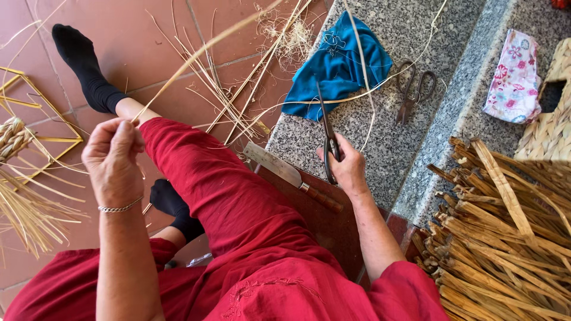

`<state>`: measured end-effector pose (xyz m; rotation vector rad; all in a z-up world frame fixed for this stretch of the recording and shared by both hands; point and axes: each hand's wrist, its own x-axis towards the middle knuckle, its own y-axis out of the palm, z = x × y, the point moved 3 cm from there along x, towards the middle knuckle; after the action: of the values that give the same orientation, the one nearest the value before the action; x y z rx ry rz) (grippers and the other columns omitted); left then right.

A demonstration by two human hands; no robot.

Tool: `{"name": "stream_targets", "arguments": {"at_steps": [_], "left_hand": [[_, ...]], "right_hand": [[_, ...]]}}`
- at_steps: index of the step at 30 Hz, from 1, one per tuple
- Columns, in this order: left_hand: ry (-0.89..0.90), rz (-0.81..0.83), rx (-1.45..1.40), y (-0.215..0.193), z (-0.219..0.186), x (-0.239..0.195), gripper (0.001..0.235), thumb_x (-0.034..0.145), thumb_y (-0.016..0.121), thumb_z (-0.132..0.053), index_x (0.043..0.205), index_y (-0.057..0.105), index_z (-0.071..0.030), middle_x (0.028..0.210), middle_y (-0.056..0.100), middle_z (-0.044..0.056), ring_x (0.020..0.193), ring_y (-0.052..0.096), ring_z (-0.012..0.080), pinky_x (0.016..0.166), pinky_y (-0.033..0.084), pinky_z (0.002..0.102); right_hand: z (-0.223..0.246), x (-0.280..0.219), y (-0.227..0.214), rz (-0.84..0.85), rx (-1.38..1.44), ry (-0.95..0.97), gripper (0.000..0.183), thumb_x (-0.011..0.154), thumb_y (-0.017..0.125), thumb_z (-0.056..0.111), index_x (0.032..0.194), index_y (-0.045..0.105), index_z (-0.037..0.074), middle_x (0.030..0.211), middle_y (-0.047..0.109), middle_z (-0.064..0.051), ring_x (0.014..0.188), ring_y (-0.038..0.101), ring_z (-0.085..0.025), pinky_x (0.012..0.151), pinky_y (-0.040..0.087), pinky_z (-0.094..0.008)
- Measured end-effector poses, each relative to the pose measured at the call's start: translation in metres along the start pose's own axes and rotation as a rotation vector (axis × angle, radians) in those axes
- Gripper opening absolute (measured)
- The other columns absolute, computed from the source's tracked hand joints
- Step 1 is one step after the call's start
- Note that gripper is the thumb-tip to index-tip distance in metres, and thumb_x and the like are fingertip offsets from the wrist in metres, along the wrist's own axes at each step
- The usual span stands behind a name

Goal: The person sits on the floor and bundles dried straw fibers, then uses a knife to split a single strand into a thinner strip. They continue to align and prepare the fibers for weaving.

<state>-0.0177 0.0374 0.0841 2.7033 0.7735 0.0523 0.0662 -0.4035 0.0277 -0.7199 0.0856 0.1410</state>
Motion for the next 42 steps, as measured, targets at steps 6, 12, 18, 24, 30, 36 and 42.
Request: {"name": "stream_targets", "arguments": {"at_steps": [6, 12, 18, 24, 30, 36, 42], "left_hand": [[0.045, -0.04, -0.035, -0.037, -0.022, -0.009, 0.009, 0.118, 0.065, -0.003, 0.116, 0.068, 0.005, 0.091, 0.064, 0.007, 0.078, 0.056, 0.011, 0.077, 0.047, 0.024], [0.115, -0.068, -0.29, -0.085, -0.027, -0.028, 0.023, 0.123, 0.062, -0.011, 0.102, 0.058, -0.002, 0.086, 0.056, 0.006, 0.07, 0.044, 0.0118, 0.064, 0.033, 0.024], [0.055, -0.197, -0.311, -0.145, -0.004, -0.023, 0.02, 0.126, 0.052, -0.015, 0.111, 0.059, -0.003, 0.081, 0.049, 0.004, 0.069, 0.039, 0.0117, 0.067, 0.032, 0.026], [0.052, -0.21, -0.173, -0.234, 0.026, 0.0, 0.04, 0.125, 0.052, -0.012, 0.086, 0.047, -0.01, 0.075, 0.046, 0.001, 0.059, 0.031, 0.0096, 0.06, 0.026, 0.024], [0.07, -0.217, -0.298, -0.322, 0.024, -0.013, 0.039, 0.121, 0.055, -0.006, 0.083, 0.045, -0.01, 0.076, 0.046, 0.0, 0.064, 0.034, 0.0088, 0.064, 0.029, 0.022], [0.017, -0.4, -0.014, -0.297, -0.002, -0.05, 0.024, 0.117, 0.06, -0.006, 0.094, 0.054, -0.008, 0.083, 0.053, 0.0, 0.07, 0.043, 0.0075, 0.067, 0.035, 0.021], [-0.016, -0.286, 0.361, -0.186, -0.035, -0.058, 0.008, 0.113, 0.065, -0.005, 0.105, 0.062, -0.006, 0.089, 0.061, 0.0, 0.076, 0.053, 0.0063, 0.07, 0.041, 0.021]], "right_hand": [[-0.016, 0.032, 0.019, -0.253, -0.296, -0.222, 0.049, 0.087, 0.081, 0.022, 0.131, 0.065, 0.006, 0.08, 0.071, -0.002, 0.068, 0.069, -0.015, 0.062, 0.054, -0.033], [-0.015, 0.036, 0.053, -0.207, -0.303, -0.201, 0.06, 0.08, 0.087, 0.016, 0.133, 0.061, 0.005, 0.088, 0.072, -0.006, 0.072, 0.07, -0.019, 0.061, 0.055, -0.035], [0.026, -0.012, 0.026, 0.001, 0.149, -0.621, 0.053, 0.089, 0.083, 0.012, 0.137, 0.061, 0.008, 0.108, 0.078, -0.009, 0.091, 0.076, -0.018, 0.081, 0.063, -0.029], [0.03, -0.014, -0.012, 0.576, 1.202, -0.128, 0.056, 0.089, 0.085, 0.023, 0.137, 0.062, 0.007, 0.108, 0.08, -0.015, 0.073, 0.073, -0.015, 0.064, 0.056, -0.025], [-0.001, 0.0, -0.056, 0.163, 1.253, -0.099, 0.06, 0.088, 0.084, 0.035, 0.137, 0.062, 0.009, 0.099, 0.071, -0.004, 0.083, 0.067, -0.015, 0.073, 0.055, -0.029], [-0.098, 0.004, -0.054, -0.554, 0.695, 0.19, 0.045, 0.093, 0.073, 0.001, 0.137, 0.065, 0.004, 0.097, 0.072, -0.003, 0.074, 0.064, -0.011, 0.06, 0.051, -0.027], [-0.177, -0.012, -0.016, -0.611, 0.059, 0.065, 0.054, 0.085, 0.076, -0.001, 0.137, 0.062, 0.004, 0.099, 0.074, -0.003, 0.085, 0.072, -0.019, 0.077, 0.059, -0.035]]}}
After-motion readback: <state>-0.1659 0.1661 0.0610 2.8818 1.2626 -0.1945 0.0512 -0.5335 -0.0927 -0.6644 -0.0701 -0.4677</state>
